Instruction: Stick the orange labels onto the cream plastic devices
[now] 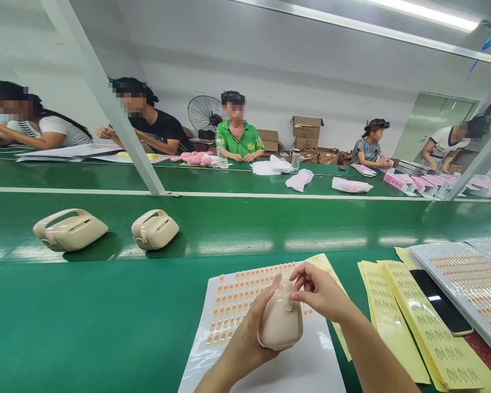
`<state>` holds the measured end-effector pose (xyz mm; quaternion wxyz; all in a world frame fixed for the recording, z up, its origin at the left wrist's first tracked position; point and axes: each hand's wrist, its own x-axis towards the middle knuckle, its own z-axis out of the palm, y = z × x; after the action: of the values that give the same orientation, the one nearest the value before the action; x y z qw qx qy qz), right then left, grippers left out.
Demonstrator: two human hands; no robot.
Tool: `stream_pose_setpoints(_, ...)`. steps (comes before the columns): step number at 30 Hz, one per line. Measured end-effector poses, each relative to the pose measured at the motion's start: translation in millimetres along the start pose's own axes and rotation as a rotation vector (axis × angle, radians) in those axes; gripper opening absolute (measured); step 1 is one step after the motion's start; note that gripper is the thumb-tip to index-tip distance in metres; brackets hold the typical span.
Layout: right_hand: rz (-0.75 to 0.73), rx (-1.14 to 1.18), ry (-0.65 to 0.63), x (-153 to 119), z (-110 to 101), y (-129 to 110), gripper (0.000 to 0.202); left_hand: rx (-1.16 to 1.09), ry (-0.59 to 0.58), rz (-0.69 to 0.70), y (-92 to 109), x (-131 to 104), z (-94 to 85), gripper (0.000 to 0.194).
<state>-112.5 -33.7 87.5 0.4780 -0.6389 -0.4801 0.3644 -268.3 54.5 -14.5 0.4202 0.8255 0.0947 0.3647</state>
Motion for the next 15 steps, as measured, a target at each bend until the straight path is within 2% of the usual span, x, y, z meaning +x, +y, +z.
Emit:
stream_pose_setpoints(3, 0.016, -0.032, -0.030, 0, 3, -1, 0.023, 0.012, -0.004, 0.011, 10, 3, -2.1, 0.092)
stream_pose_setpoints(6, 0.016, -0.070, -0.026, -1, 5, -1, 0.025, 0.019, -0.001, 0.020, 12, 4, -3.2, 0.091)
stream_pose_setpoints(15, 0.006, -0.087, 0.001, 0, 10, -3, 0.022, 0.056, 0.059, 0.083, -22, -10, 2.8, 0.088)
